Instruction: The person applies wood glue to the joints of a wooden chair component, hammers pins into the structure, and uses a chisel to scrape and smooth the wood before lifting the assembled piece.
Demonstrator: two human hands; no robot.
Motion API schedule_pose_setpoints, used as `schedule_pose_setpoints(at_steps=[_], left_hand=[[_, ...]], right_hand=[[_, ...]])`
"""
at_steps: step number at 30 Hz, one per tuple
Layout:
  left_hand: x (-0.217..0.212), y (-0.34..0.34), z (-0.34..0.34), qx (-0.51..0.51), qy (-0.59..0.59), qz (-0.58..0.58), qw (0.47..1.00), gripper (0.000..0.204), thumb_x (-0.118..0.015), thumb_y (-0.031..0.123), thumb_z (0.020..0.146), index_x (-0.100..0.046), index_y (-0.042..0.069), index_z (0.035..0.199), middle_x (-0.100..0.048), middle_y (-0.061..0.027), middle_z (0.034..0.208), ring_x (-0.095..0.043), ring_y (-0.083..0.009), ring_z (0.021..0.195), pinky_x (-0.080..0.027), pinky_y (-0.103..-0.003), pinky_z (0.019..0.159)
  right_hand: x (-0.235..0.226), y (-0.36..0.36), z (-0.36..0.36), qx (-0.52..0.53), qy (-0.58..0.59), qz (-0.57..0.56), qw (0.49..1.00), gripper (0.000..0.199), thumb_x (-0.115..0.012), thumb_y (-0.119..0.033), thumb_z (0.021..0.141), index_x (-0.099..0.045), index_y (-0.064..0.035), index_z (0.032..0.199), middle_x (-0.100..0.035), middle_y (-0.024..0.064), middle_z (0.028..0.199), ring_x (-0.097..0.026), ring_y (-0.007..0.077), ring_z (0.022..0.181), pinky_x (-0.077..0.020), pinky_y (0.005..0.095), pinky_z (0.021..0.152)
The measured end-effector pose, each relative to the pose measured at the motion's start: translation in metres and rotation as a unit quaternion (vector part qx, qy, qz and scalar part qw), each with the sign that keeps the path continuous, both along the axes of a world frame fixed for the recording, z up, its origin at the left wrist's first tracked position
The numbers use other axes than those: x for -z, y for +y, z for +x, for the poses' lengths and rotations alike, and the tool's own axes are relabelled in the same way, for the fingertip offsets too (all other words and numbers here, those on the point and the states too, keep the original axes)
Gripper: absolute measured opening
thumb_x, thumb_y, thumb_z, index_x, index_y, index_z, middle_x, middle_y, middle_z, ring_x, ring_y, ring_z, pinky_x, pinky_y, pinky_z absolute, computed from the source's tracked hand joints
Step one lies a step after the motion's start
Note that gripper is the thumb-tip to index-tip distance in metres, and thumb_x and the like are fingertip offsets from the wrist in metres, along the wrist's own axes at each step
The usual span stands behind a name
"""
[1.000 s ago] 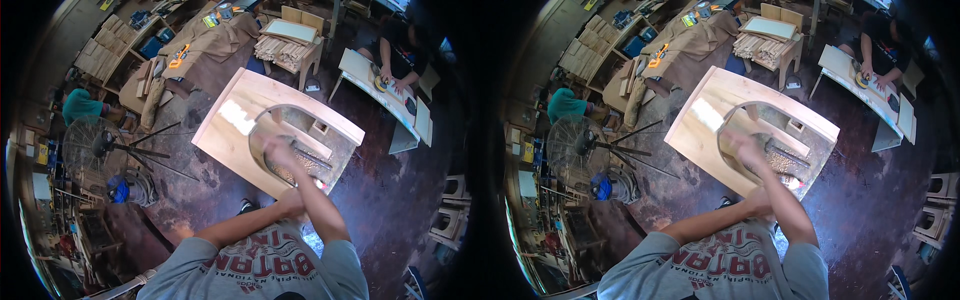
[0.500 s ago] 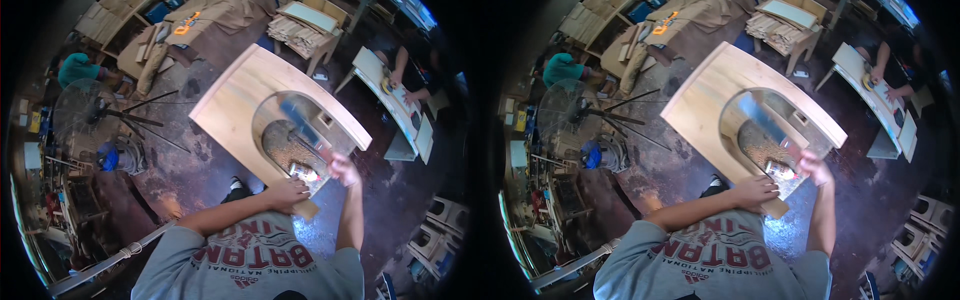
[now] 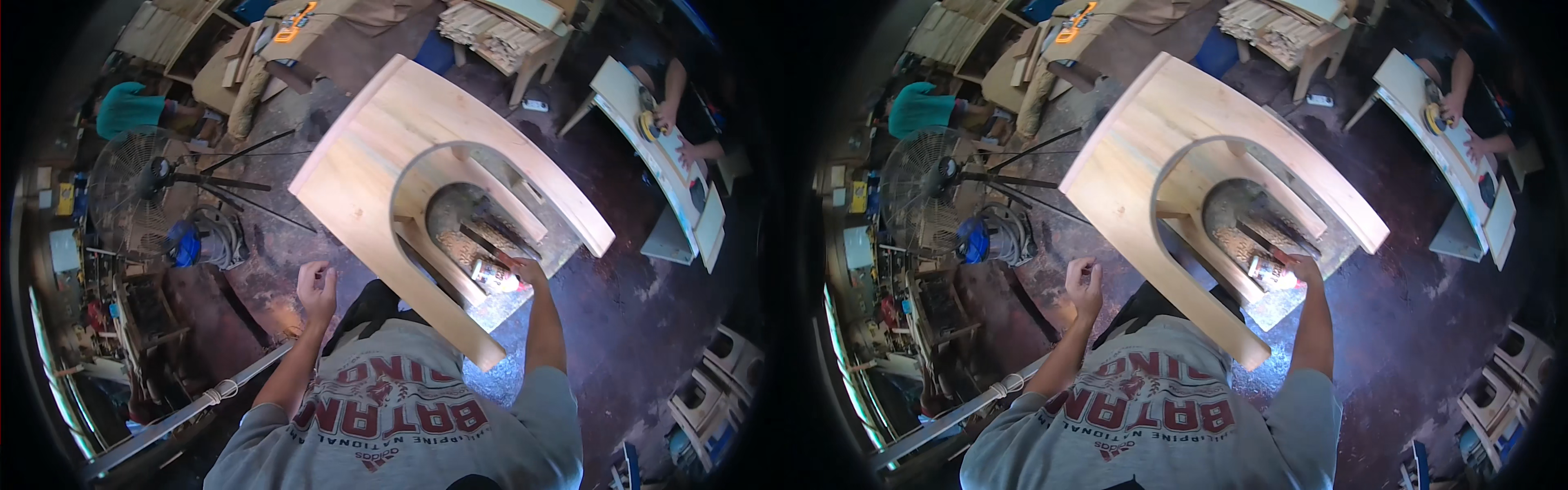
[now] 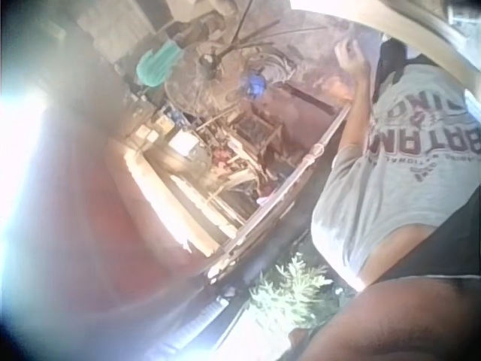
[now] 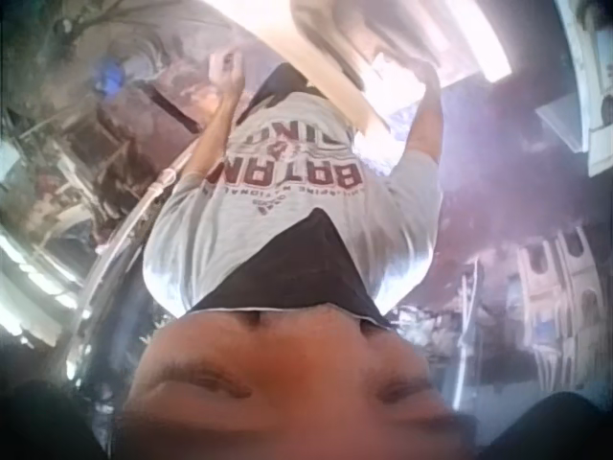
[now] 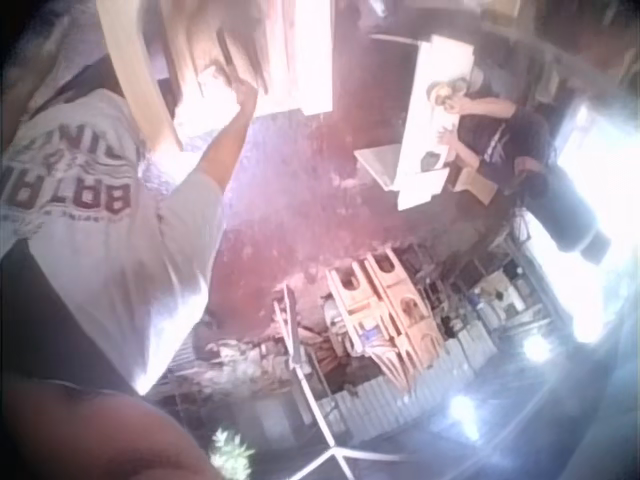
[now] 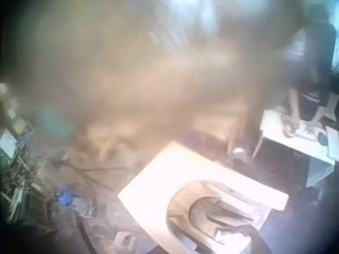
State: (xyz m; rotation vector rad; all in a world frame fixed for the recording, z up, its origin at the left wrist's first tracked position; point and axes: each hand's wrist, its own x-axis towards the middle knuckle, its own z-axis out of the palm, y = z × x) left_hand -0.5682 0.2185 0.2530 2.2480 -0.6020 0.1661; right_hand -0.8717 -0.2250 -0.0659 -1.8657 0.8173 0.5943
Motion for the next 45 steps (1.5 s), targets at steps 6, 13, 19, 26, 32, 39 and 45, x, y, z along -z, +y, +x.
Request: schedule_pose_setpoints(at_steps=[6,13,19,26,32,39,45], left_hand=[[0.061,0.032,0.086,-0.190,0.184,-0.168,0.950,0.020,-0.064,0.022,0.105,-0.073,0.004,0.107,-0.066,-0.0017,0.096,-0.061,-0.0112,0.082,-0.049,-0.025,0.071],[0.058,-0.024,0.263,-0.053,0.482,-0.264,0.833,0.055,-0.051,0.051,0.108,-0.066,0.004,0.130,-0.071,-0.0073,0.118,-0.067,-0.0142,0.105,-0.052,-0.029,0.087],[0.053,-0.098,0.322,0.274,0.751,-0.234,0.553,0.067,-0.053,0.053,0.105,-0.056,0.001,0.146,-0.065,-0.0144,0.138,-0.063,-0.0271,0.126,-0.050,-0.041,0.109],[0.006,-0.171,0.346,0.461,0.666,-0.152,0.567,0.055,-0.069,0.017,0.091,-0.057,-0.012,0.135,-0.072,-0.0226,0.121,-0.075,-0.0285,0.104,-0.061,-0.039,0.093],[-0.097,-0.178,0.370,0.435,0.729,-0.198,0.490,0.059,-0.064,0.026,0.095,-0.054,-0.013,0.138,-0.071,-0.0259,0.123,-0.075,-0.0320,0.105,-0.063,-0.043,0.092],[-0.146,-0.147,0.315,0.631,0.580,-0.361,0.368,0.080,-0.062,0.055,0.096,-0.042,0.005,0.155,-0.048,-0.0149,0.155,-0.041,-0.0305,0.145,-0.033,-0.045,0.121],[-0.160,-0.108,0.236,0.630,0.428,-0.324,0.561,0.032,-0.071,0.020,0.094,-0.068,-0.006,0.113,-0.075,-0.0149,0.090,-0.072,-0.0237,0.081,-0.058,-0.036,0.077]], right_hand=[[-0.135,0.022,0.074,-0.036,-0.083,-0.032,0.995,0.045,-0.060,-0.035,0.105,-0.060,-0.0259,0.150,-0.069,0.0138,0.138,-0.069,0.0336,0.121,-0.0490,0.0431,0.109],[-0.370,0.156,0.176,-0.082,-0.175,-0.013,0.981,0.089,-0.079,-0.045,0.088,-0.042,-0.0045,0.158,-0.060,0.0261,0.144,-0.062,0.0374,0.131,-0.0465,0.0397,0.114],[-0.389,0.254,0.227,-0.042,0.041,-0.238,0.969,0.113,-0.087,-0.034,0.073,-0.026,-0.0043,0.163,-0.065,0.0279,0.132,-0.068,0.0419,0.116,-0.0544,0.0462,0.104],[-0.420,0.252,0.232,0.012,-0.049,-0.384,0.922,0.099,-0.084,-0.030,0.067,-0.042,-0.0139,0.155,-0.073,0.0272,0.101,-0.073,0.0426,0.083,-0.0593,0.0519,0.079],[-0.546,0.253,0.267,0.056,-0.090,-0.423,0.900,0.094,-0.088,-0.031,0.059,-0.058,-0.0128,0.146,-0.075,0.0250,0.111,-0.074,0.0419,0.097,-0.0589,0.0503,0.090],[-0.745,0.230,0.303,0.041,-0.192,-0.364,0.911,0.091,-0.074,-0.018,0.052,-0.063,0.0003,0.141,-0.075,0.0164,0.107,-0.071,0.0243,0.092,-0.0585,0.0345,0.087],[-0.827,0.227,0.341,0.004,-0.131,-0.118,0.984,0.115,-0.083,-0.036,0.063,-0.032,-0.0069,0.162,-0.057,0.0220,0.146,-0.063,0.0246,0.108,-0.0524,0.0395,0.087]])
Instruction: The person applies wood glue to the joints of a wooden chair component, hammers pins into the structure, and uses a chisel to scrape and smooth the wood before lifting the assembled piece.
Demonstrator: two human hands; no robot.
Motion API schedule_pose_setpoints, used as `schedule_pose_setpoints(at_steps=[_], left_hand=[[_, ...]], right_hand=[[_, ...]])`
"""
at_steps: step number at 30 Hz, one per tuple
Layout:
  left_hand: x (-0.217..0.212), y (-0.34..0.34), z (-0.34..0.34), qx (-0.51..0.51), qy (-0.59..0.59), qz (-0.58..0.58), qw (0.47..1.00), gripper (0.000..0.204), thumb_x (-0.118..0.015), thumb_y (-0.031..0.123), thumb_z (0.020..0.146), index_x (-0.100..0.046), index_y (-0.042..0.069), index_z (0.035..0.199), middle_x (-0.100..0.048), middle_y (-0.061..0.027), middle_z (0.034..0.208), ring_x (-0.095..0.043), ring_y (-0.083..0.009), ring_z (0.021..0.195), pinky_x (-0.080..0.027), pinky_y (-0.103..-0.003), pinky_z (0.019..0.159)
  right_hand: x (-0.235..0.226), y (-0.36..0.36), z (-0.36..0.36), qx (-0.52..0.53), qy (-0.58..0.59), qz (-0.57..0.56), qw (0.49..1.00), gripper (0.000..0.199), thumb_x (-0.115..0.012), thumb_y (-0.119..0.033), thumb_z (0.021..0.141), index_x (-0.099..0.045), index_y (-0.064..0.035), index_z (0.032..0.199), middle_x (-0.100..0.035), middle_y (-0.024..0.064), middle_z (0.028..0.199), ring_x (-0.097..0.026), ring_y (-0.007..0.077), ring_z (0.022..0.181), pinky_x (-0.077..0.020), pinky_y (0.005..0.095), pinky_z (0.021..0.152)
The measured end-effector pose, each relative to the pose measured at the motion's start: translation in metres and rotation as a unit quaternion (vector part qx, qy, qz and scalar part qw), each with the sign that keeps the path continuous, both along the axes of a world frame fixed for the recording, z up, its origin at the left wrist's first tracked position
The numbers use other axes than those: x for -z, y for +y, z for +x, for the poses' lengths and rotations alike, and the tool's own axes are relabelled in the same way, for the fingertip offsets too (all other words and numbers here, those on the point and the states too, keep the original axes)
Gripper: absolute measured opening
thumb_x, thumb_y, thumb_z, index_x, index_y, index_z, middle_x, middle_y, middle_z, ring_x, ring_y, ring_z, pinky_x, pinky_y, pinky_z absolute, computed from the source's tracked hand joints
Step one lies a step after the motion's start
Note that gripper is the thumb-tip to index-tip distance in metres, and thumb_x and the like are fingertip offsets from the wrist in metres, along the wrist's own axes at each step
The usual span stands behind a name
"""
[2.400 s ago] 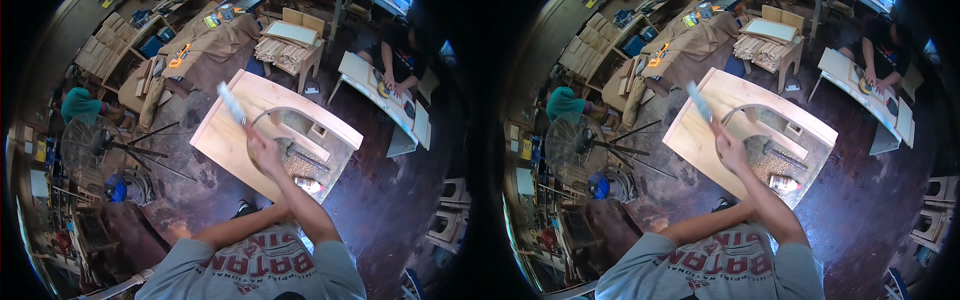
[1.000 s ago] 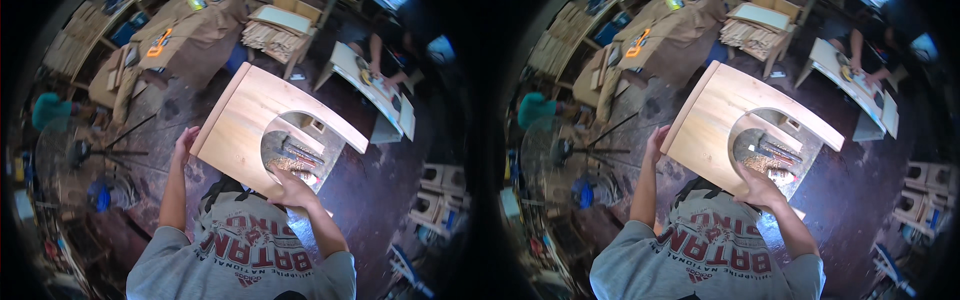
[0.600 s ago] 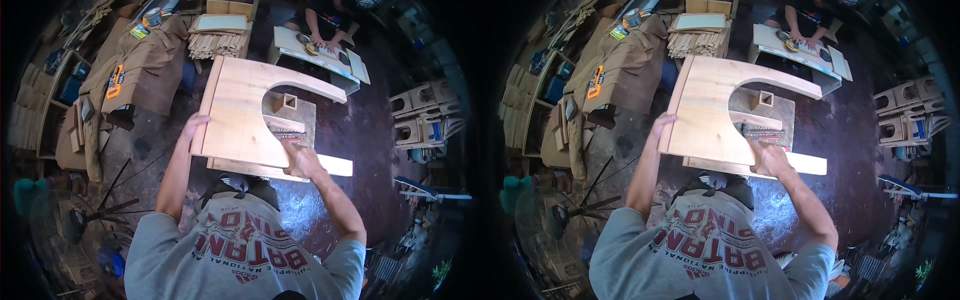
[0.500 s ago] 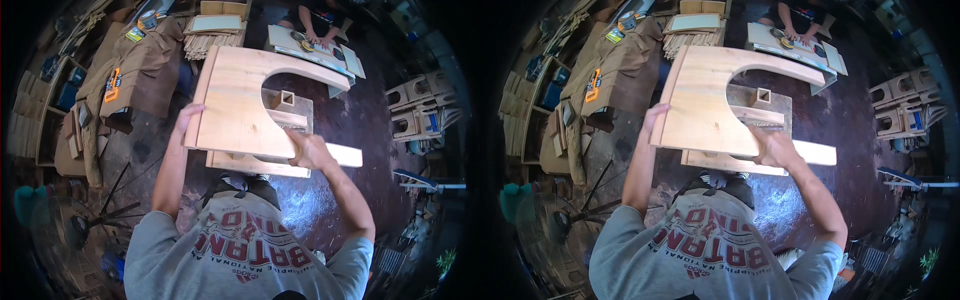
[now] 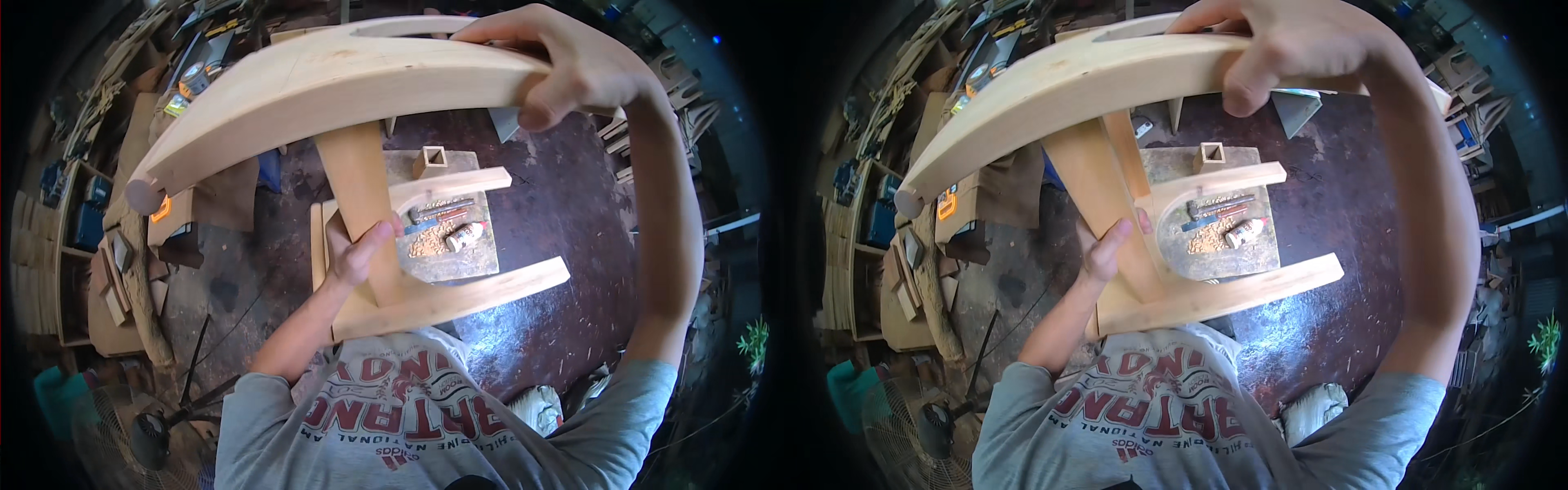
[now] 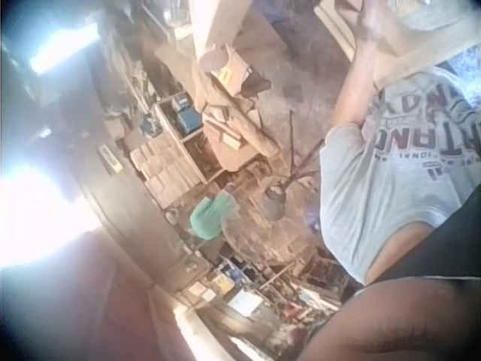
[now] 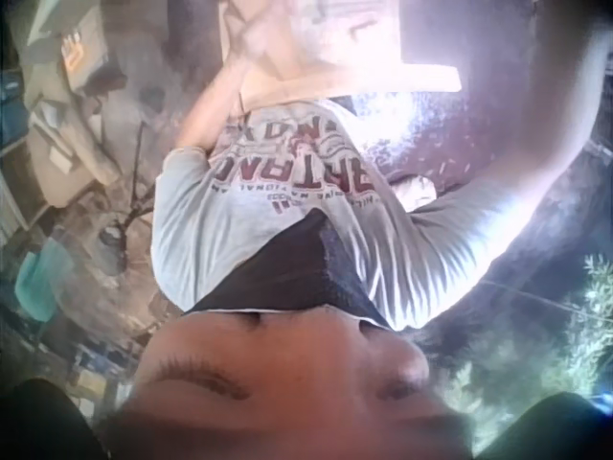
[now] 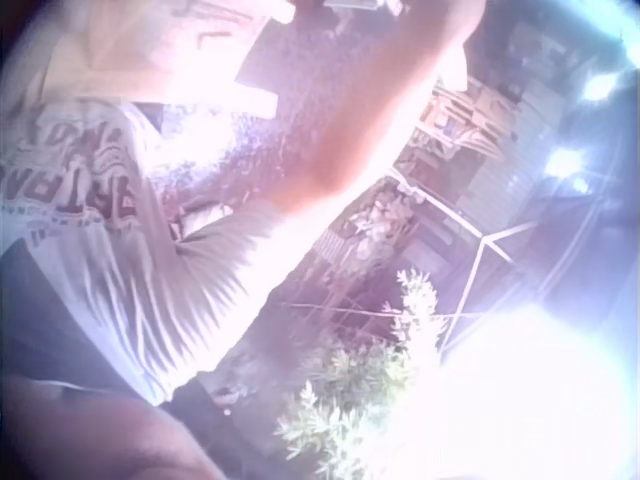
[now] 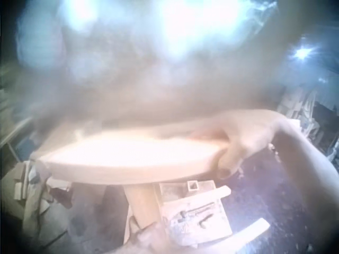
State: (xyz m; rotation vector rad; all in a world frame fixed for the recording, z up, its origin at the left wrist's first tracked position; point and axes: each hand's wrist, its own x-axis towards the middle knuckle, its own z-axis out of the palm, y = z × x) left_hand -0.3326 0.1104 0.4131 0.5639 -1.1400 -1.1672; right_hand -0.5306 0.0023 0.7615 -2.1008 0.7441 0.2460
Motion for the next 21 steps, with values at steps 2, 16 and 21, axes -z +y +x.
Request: schedule_pose_setpoints(at_steps=[2,16,21], left_hand=[[-0.007,0.001,-0.004,0.002,0.014,0.030,0.999,0.025,-0.069,0.019,0.094,-0.068,-0.005,0.100,-0.072,-0.0148,0.088,-0.070,-0.0227,0.080,-0.057,-0.037,0.075],[-0.034,-0.105,0.023,0.127,0.058,0.361,0.922,0.048,-0.060,0.048,0.104,-0.057,0.002,0.116,-0.068,-0.0135,0.090,-0.069,-0.0225,0.078,-0.060,-0.036,0.076],[-0.011,-0.116,0.015,0.172,0.073,0.432,0.882,0.051,-0.061,0.049,0.103,-0.056,0.001,0.117,-0.068,-0.0152,0.092,-0.070,-0.0254,0.081,-0.061,-0.038,0.076]], right_hand=[[0.007,-0.008,-0.001,-0.046,-0.018,-0.042,0.998,0.114,-0.083,-0.045,0.063,-0.035,-0.0089,0.160,-0.053,0.0199,0.147,-0.057,0.0292,0.120,-0.0473,0.0477,0.098],[0.262,0.217,-0.122,0.161,-0.002,-0.510,0.845,0.049,-0.081,-0.032,0.068,-0.067,-0.0056,0.107,-0.067,0.0078,0.097,-0.062,0.0243,0.081,-0.0484,0.0418,0.076],[0.252,0.222,-0.136,0.173,-0.060,-0.528,0.829,0.044,-0.080,-0.039,0.076,-0.069,-0.0058,0.101,-0.066,0.0041,0.079,-0.062,0.0206,0.067,-0.0475,0.0361,0.063]])
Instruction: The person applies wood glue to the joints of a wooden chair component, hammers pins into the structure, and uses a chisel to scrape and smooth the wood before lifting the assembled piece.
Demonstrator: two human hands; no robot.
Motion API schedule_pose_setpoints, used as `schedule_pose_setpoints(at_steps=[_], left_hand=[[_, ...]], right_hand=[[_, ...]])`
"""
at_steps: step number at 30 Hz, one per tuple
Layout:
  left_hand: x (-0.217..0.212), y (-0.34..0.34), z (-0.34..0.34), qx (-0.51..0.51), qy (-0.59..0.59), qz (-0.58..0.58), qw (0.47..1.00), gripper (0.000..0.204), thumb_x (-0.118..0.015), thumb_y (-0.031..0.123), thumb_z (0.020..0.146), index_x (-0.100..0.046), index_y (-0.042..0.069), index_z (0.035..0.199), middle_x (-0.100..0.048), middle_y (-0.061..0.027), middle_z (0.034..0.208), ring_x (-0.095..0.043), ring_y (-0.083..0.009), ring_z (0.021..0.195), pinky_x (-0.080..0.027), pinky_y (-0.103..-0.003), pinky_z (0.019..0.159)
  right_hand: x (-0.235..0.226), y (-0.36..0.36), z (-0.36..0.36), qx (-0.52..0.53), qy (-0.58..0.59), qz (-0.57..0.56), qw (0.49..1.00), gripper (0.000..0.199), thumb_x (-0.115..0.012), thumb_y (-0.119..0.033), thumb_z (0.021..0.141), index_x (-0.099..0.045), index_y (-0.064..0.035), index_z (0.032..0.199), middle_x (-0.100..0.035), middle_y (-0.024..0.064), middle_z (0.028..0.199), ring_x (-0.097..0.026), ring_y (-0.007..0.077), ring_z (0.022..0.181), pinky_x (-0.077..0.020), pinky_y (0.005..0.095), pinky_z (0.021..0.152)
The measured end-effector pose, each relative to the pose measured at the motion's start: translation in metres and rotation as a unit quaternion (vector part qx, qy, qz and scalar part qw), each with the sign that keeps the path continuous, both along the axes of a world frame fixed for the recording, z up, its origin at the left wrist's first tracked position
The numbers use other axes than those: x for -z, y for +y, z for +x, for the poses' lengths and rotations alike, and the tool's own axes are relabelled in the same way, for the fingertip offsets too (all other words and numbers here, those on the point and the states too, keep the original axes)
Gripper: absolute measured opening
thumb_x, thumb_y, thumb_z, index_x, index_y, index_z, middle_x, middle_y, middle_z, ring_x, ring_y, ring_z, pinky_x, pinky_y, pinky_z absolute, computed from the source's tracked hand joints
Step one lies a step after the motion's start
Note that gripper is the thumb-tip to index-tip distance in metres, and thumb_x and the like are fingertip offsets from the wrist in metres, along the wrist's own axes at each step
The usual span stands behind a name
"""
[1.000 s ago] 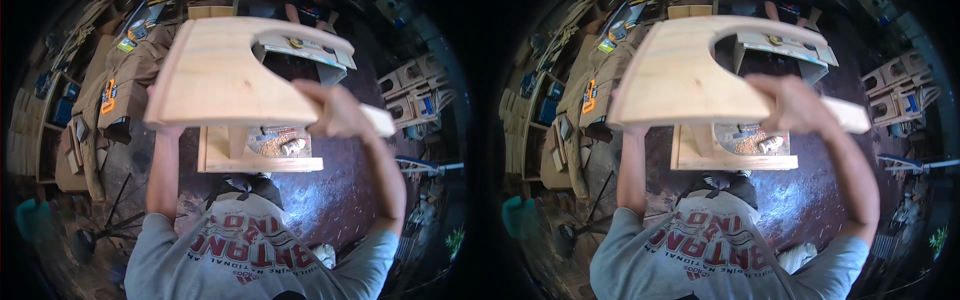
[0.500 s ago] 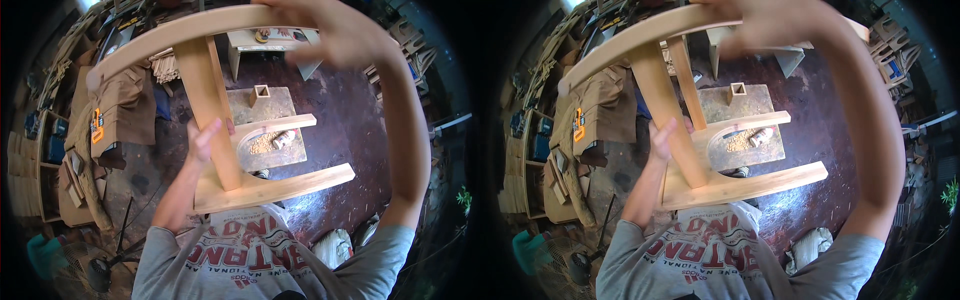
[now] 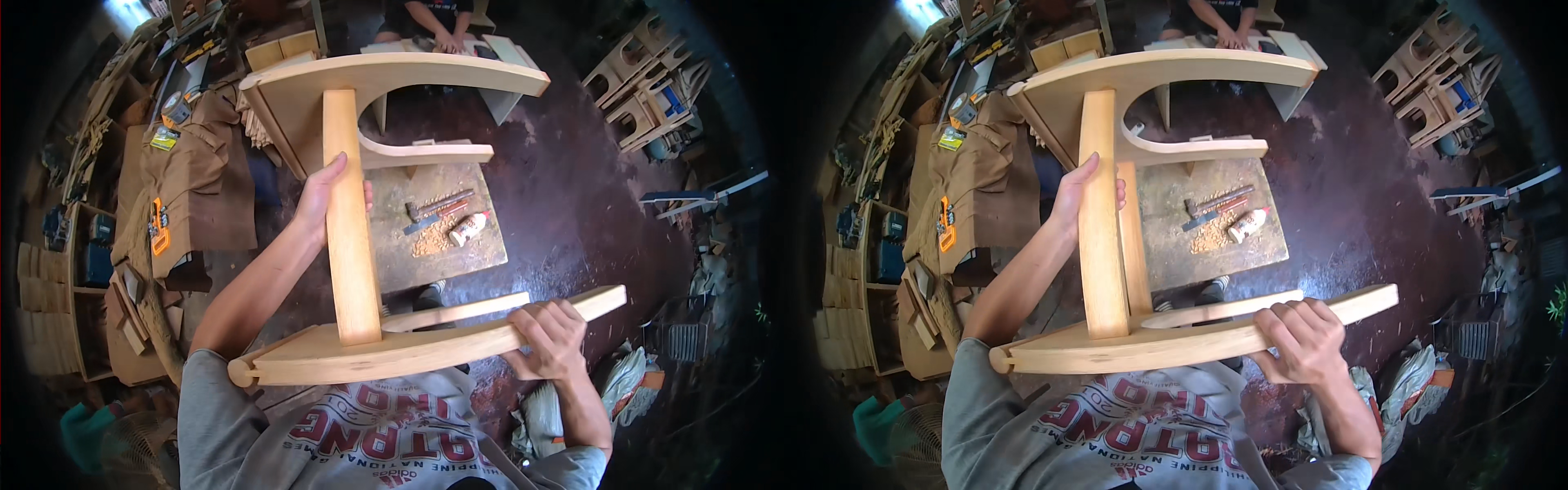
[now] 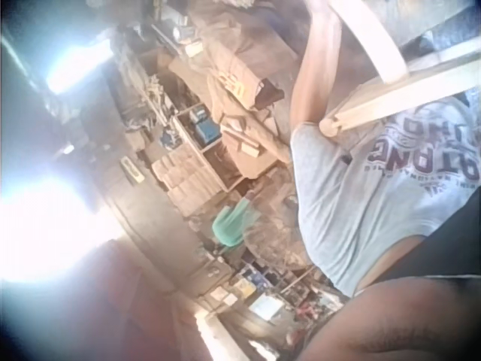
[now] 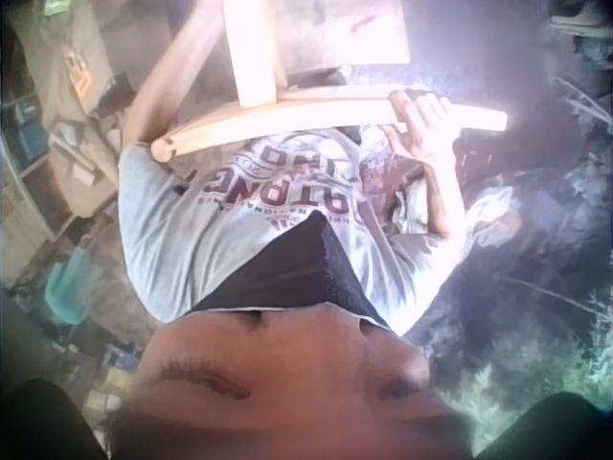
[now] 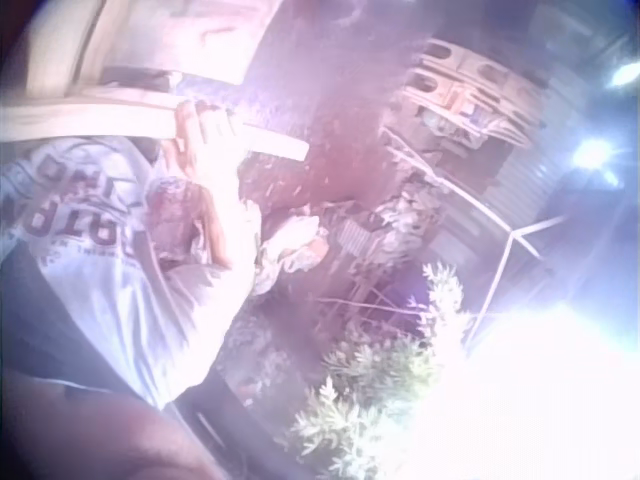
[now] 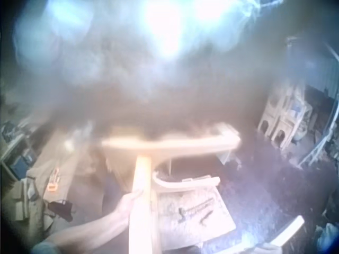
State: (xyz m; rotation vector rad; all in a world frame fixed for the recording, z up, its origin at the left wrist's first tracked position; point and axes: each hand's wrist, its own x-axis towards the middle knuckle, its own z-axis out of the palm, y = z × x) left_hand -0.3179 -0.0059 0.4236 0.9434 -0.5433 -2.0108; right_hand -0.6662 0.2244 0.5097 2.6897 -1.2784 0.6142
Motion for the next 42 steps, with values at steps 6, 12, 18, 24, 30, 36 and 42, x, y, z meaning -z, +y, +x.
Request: schedule_pose_setpoints(at_steps=[6,12,18,24,30,36,42], left_hand=[[0.033,0.004,-0.023,-0.003,0.011,0.104,0.994,0.054,-0.059,0.050,0.103,-0.058,-0.001,0.119,-0.070,-0.0158,0.096,-0.072,-0.0266,0.085,-0.061,-0.039,0.079],[0.065,0.000,-0.035,0.042,0.018,0.176,0.983,0.046,-0.059,0.043,0.102,-0.064,-0.002,0.112,-0.071,-0.0157,0.100,-0.072,-0.0272,0.090,-0.061,-0.040,0.082],[0.131,0.000,-0.050,0.028,0.027,0.247,0.968,0.044,-0.056,0.039,0.099,-0.066,-0.002,0.110,-0.070,-0.0132,0.095,-0.068,-0.0251,0.084,-0.057,-0.037,0.076],[0.218,-0.008,-0.054,0.062,-0.002,0.245,0.967,0.048,-0.049,0.045,0.099,-0.064,0.001,0.111,-0.069,-0.0129,0.095,-0.066,-0.0255,0.084,-0.055,-0.039,0.074],[0.275,-0.044,-0.053,0.054,-0.014,0.281,0.958,0.050,-0.050,0.047,0.096,-0.064,0.002,0.113,-0.068,-0.0116,0.095,-0.065,-0.0259,0.084,-0.055,-0.043,0.076],[0.252,-0.059,-0.049,0.035,0.104,0.319,0.941,0.061,-0.061,0.060,0.096,-0.068,0.005,0.122,-0.072,-0.0137,0.114,-0.070,-0.0297,0.104,-0.059,-0.041,0.084],[0.209,-0.039,-0.001,-0.023,0.051,0.287,0.956,0.079,-0.048,0.069,0.098,-0.060,0.001,0.137,-0.066,-0.0177,0.131,-0.066,-0.0324,0.118,-0.054,-0.045,0.097]], right_hand=[[-0.044,-0.031,0.005,0.034,-0.007,0.029,0.999,0.056,-0.078,-0.063,0.083,-0.069,-0.0074,0.086,-0.065,0.0024,0.069,-0.058,0.0181,0.054,-0.0443,0.0339,0.055],[-0.058,-0.089,-0.002,0.072,-0.008,0.120,0.990,0.068,-0.085,-0.072,0.069,-0.069,-0.0062,0.075,-0.063,0.0067,0.061,-0.061,0.0252,0.050,-0.0452,0.0371,0.052],[-0.029,-0.133,-0.004,0.109,-0.071,0.267,0.955,0.065,-0.091,-0.063,0.064,-0.072,-0.0008,0.072,-0.061,0.0111,0.056,-0.063,0.0279,0.051,-0.0469,0.0385,0.052],[0.024,-0.191,-0.013,0.133,-0.056,0.381,0.913,0.066,-0.088,-0.064,0.072,-0.077,0.0011,0.081,-0.069,0.0133,0.060,-0.069,0.0246,0.053,-0.0541,0.0399,0.053],[0.077,-0.253,-0.018,0.175,-0.035,0.449,0.875,0.056,-0.093,-0.052,0.067,-0.081,-0.0015,0.087,-0.072,0.0171,0.067,-0.073,0.0290,0.063,-0.0552,0.0416,0.064],[0.097,-0.314,-0.020,0.187,-0.032,0.445,0.875,0.057,-0.088,-0.058,0.071,-0.082,-0.0035,0.085,-0.073,0.0170,0.070,-0.073,0.0288,0.068,-0.0547,0.0419,0.066],[0.131,-0.393,-0.028,0.178,0.014,0.434,0.883,0.069,-0.077,-0.074,0.073,-0.083,-0.0062,0.086,-0.074,0.0173,0.074,-0.074,0.0341,0.076,-0.0564,0.0442,0.075]])
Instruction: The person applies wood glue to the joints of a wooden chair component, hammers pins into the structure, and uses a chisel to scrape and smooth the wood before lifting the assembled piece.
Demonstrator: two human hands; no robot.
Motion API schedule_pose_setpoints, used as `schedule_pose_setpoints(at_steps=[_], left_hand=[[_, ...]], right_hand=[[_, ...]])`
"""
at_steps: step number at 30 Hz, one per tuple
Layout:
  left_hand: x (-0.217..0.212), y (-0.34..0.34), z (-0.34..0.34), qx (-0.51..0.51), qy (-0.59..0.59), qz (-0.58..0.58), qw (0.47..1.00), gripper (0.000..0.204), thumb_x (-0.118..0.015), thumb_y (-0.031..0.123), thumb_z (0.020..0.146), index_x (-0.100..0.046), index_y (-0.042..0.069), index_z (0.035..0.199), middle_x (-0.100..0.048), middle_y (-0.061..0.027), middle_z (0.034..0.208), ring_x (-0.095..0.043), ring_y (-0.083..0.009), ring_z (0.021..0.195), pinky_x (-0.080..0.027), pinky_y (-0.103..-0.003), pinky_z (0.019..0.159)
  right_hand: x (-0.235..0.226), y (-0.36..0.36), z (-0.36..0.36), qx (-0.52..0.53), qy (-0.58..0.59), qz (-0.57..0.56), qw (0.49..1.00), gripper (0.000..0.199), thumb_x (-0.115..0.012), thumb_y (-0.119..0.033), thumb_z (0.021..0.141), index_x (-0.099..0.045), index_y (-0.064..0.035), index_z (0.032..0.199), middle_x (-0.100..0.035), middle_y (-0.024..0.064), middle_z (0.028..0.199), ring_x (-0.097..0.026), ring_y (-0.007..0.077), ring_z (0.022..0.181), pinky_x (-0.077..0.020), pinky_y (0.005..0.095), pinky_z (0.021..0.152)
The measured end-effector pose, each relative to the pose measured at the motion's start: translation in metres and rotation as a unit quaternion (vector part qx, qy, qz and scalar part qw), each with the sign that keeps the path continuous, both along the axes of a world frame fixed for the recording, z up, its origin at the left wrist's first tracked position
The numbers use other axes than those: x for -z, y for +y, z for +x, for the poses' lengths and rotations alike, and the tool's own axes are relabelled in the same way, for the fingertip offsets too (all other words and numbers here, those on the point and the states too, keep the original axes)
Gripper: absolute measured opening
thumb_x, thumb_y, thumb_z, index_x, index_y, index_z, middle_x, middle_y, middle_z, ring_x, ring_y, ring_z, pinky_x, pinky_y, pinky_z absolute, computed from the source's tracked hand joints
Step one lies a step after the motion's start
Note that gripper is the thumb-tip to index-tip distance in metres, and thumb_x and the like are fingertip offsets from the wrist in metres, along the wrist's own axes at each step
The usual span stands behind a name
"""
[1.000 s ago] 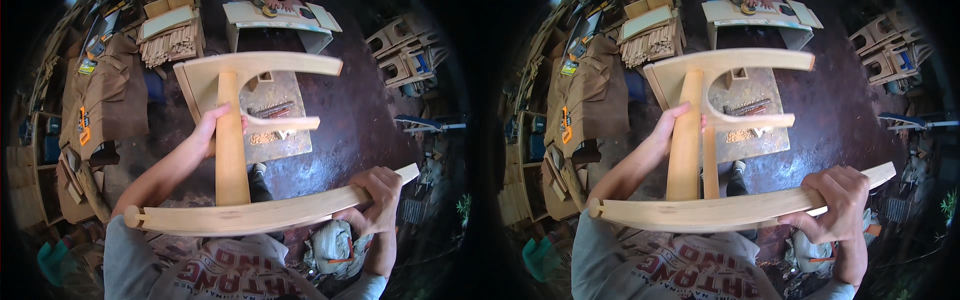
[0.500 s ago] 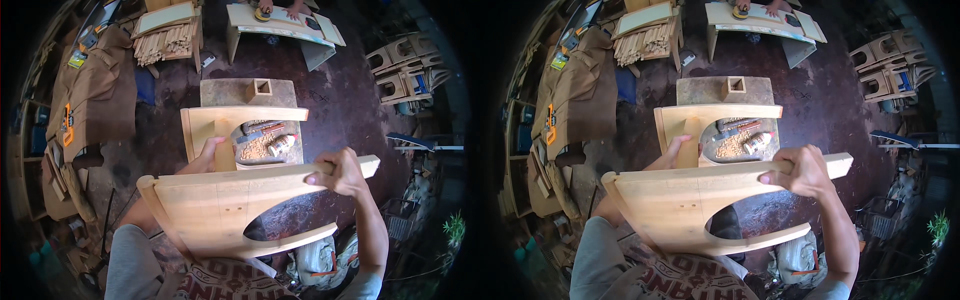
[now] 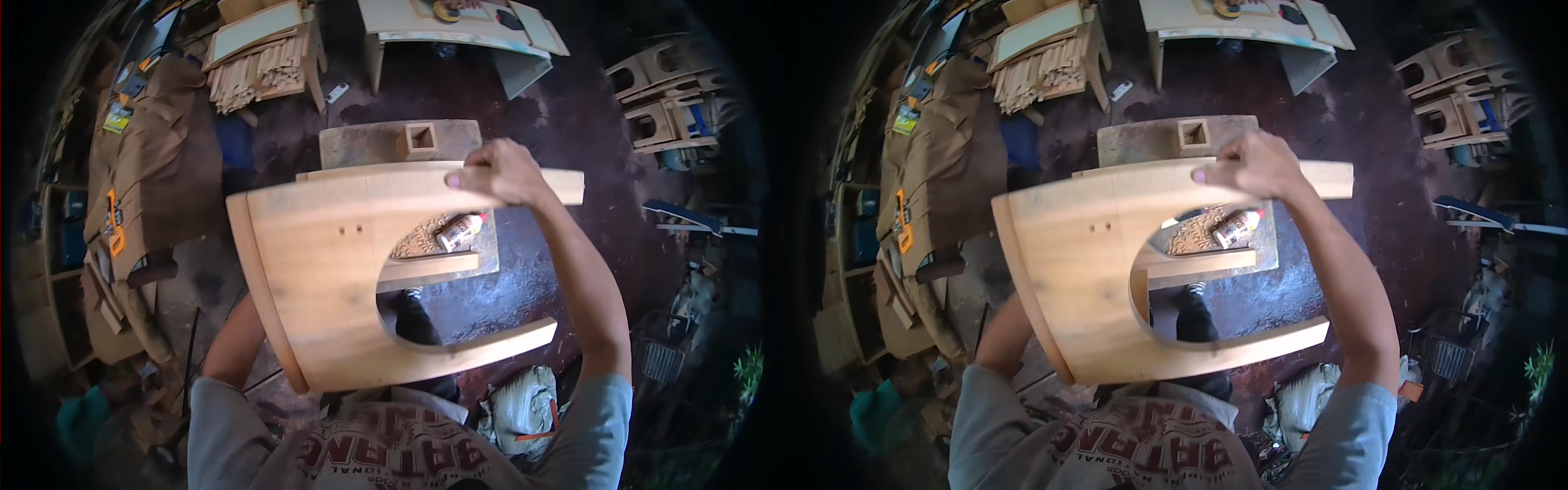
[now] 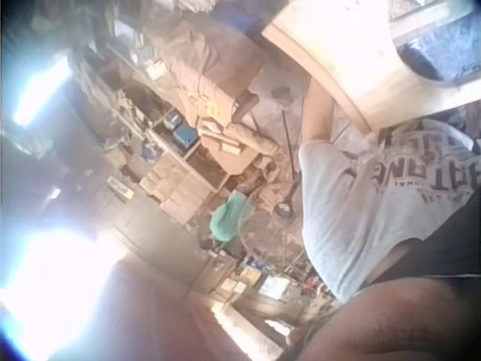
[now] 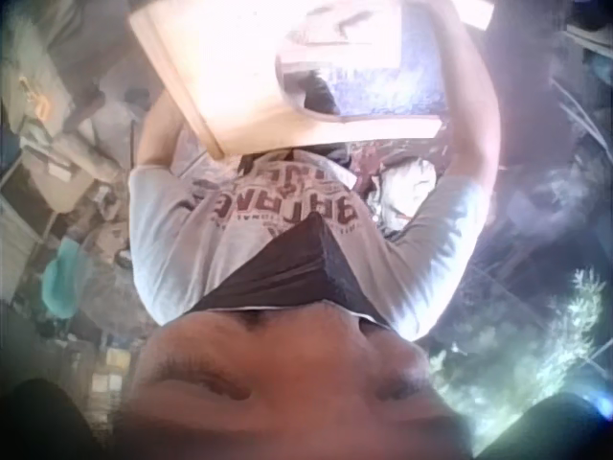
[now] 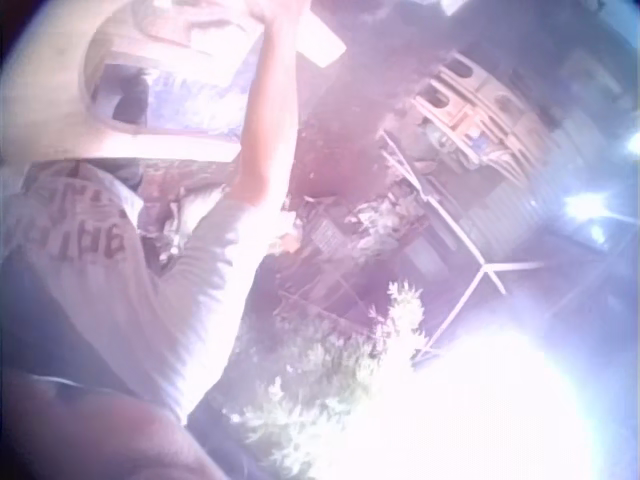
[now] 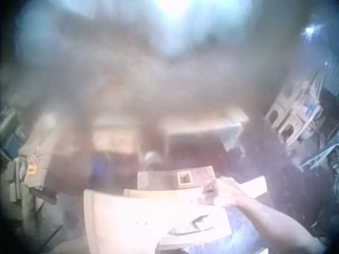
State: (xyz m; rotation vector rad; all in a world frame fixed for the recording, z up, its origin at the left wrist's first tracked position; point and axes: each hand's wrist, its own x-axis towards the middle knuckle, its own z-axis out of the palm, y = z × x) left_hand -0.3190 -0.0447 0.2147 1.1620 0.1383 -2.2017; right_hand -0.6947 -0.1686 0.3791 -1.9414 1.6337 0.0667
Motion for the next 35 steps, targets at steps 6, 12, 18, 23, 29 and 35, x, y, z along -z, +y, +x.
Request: schedule_pose_setpoints(at_steps=[6,12,18,23,29,35], left_hand=[[-0.037,0.135,0.083,-0.088,-0.176,-0.060,0.979,0.098,-0.035,0.080,0.098,-0.055,-0.003,0.146,-0.063,-0.0206,0.143,-0.062,-0.0331,0.131,-0.045,-0.046,0.113],[-0.025,0.192,0.030,-0.058,-0.523,-0.136,0.839,0.053,-0.047,0.053,0.109,-0.069,0.005,0.108,-0.064,-0.0016,0.095,-0.058,-0.0135,0.090,-0.045,-0.030,0.083],[-0.008,0.174,0.015,-0.160,-0.566,-0.152,0.794,0.044,-0.055,0.043,0.109,-0.070,0.008,0.086,-0.060,0.0050,0.076,-0.053,-0.0072,0.070,-0.041,-0.026,0.065],[-0.017,0.188,0.011,-0.182,-0.489,-0.151,0.840,0.062,-0.046,0.059,0.108,-0.071,0.003,0.116,-0.072,-0.0009,0.099,-0.063,-0.0107,0.088,-0.048,-0.030,0.079],[0.056,0.322,0.027,-0.211,-0.557,0.045,0.802,0.070,-0.042,0.066,0.106,-0.069,0.005,0.128,-0.073,-0.0025,0.106,-0.064,-0.0124,0.090,-0.050,-0.033,0.081],[0.137,0.517,-0.049,0.112,-0.456,0.137,0.872,0.046,-0.058,0.056,0.097,-0.065,0.013,0.082,-0.063,-0.0023,0.068,-0.059,-0.0235,0.059,-0.045,-0.044,0.054]], right_hand=[[0.028,-0.077,0.015,-0.090,-0.025,-0.022,0.995,0.074,-0.069,-0.079,0.076,-0.084,-0.0094,0.097,-0.078,0.0201,0.089,-0.076,0.0369,0.090,-0.0568,0.0464,0.084],[0.052,-0.121,0.011,-0.107,-0.007,0.010,0.994,0.078,-0.063,-0.081,0.078,-0.084,-0.0103,0.104,-0.078,0.0215,0.100,-0.075,0.0372,0.103,-0.0561,0.0465,0.092],[0.075,-0.129,0.009,-0.113,0.004,-0.044,0.993,0.079,-0.061,-0.082,0.080,-0.082,-0.0121,0.111,-0.077,0.0209,0.113,-0.072,0.0379,0.112,-0.0548,0.0470,0.099],[0.076,-0.108,-0.005,-0.091,-0.107,-0.253,0.957,0.051,-0.067,-0.056,0.092,-0.082,-0.0097,0.107,-0.078,0.0162,0.108,-0.073,0.0357,0.105,-0.0561,0.0449,0.094],[0.077,-0.018,-0.086,-0.069,-0.284,-0.387,0.874,0.008,-0.074,-0.011,0.088,-0.078,-0.0043,0.090,-0.077,0.0126,0.089,-0.074,0.0326,0.076,-0.0584,0.0385,0.070],[0.180,0.014,-0.138,-0.141,-0.003,-0.060,0.988,0.018,-0.068,-0.022,0.088,-0.080,-0.0149,0.100,-0.078,0.0166,0.094,-0.076,0.0366,0.083,-0.0610,0.0472,0.080]])
